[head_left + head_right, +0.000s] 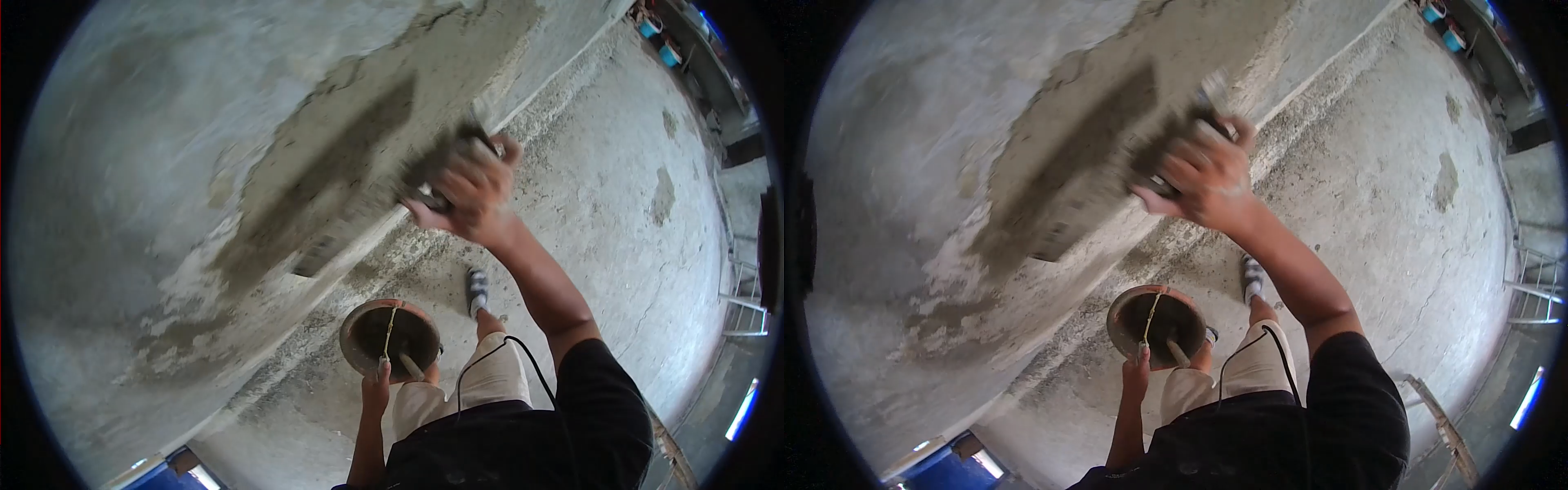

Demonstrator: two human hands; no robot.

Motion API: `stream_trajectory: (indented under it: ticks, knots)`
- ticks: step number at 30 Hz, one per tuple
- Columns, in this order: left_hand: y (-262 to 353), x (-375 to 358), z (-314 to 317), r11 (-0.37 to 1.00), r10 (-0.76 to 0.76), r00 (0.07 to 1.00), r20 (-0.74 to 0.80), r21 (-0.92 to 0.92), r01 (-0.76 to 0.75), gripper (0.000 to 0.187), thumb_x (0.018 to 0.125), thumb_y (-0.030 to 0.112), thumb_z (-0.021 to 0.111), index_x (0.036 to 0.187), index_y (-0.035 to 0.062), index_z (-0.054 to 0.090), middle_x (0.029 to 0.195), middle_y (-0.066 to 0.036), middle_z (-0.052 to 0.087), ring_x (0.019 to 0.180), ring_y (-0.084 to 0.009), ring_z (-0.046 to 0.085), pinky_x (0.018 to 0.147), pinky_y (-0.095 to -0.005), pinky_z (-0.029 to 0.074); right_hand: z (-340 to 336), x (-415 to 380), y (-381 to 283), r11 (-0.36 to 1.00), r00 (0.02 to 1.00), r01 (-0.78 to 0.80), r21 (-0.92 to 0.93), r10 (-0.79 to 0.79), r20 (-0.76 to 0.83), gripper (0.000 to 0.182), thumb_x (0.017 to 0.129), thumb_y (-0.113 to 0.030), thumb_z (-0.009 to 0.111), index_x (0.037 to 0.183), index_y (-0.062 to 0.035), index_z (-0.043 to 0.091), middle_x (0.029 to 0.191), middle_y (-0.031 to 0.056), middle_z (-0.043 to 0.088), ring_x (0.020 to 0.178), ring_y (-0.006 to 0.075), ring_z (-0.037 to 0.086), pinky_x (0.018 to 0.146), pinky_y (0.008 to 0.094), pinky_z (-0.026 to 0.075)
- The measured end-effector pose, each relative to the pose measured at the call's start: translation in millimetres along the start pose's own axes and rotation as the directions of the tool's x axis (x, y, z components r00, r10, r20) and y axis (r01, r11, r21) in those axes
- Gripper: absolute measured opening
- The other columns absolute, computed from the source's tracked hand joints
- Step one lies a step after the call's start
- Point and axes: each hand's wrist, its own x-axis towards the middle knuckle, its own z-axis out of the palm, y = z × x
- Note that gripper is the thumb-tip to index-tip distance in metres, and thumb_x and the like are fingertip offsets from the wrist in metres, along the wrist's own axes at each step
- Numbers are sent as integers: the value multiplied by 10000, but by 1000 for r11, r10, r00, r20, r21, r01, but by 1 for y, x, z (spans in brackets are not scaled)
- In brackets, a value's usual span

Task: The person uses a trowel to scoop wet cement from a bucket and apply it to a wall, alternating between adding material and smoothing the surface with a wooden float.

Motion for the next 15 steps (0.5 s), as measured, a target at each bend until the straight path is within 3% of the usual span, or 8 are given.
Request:
stream_trajectory:
  ticks: [2, 5, 9, 11, 13, 14, 15]
  knots:
    - [-3, -13, -10, 999, 41, 999, -14, -12, -41, 435, 941, 393, 551, 810, -19, 597, 659, -56, 537, 667, -144, 499, 615, -330, 393, 12, 56, -20, 992, 978, 123, -33, -126, -168, 380, 690, -499, 735, 611, -161, 580, 640, 9, 578, 708, 148, 555, 893, 416, 288]
    - [-14, -17, -18, 997, -74, 995, 64, 15, 73, 420, 934, 394, 560, 892, -19, 625, 744, -89, 597, 731, -167, 530, 668, -339, 418, 46, 98, -26, 984, 974, 164, -65, -172, -145, 410, 715, -535, 711, 593, -173, 561, 653, -1, 594, 705, 138, 540, 876, 406, 290]
    - [-61, -13, -16, 1000, 22, 993, -113, 9, -21, 427, 929, 398, 567, 979, -19, 643, 849, -112, 623, 813, -203, 550, 738, -350, 437, 81, 48, -26, 976, 974, 177, -128, -193, -121, 406, 751, -545, 664, 583, -187, 572, 656, -30, 601, 731, 114, 544, 856, 393, 293]
    - [-68, -17, -11, 997, 74, 977, -200, 35, -68, 433, 927, 398, 568, 1001, -21, 645, 885, -121, 627, 843, -216, 554, 763, -352, 440, 109, -4, -26, 986, 990, 141, -87, -139, 31, 357, 764, -523, 651, 605, -208, 597, 664, -34, 616, 762, 106, 564, 866, 392, 308]
    - [-69, -18, -7, 995, -94, 968, -235, -57, 83, 445, 929, 405, 563, 916, -33, 642, 758, -97, 620, 717, -218, 545, 671, -379, 437, 167, -79, -19, 992, 991, 126, -32, -124, 54, 332, 768, -511, 642, 621, -215, 619, 664, -17, 624, 779, 107, 571, 891, 400, 326]
    - [-76, -13, -8, 995, -88, 967, -240, -61, 75, 445, 929, 405, 563, 916, -33, 642, 758, -97, 620, 717, -218, 545, 671, -379, 437, 190, -116, -18, 986, 985, 146, -74, -139, 98, 296, 780, -483, 638, 677, -206, 655, 662, -7, 632, 776, 141, 587, 926, 438, 340]
    - [-88, -17, -13, 981, -191, 963, -189, -63, 182, 453, 933, 413, 555, 810, -19, 609, 661, -66, 562, 628, -191, 498, 595, -375, 397, 201, -160, -17, 997, 927, 48, -54, -24, 375, 295, 784, -475, 643, 752, -183, 673, 706, -11, 647, 857, 165, 588, 947, 484, 339]
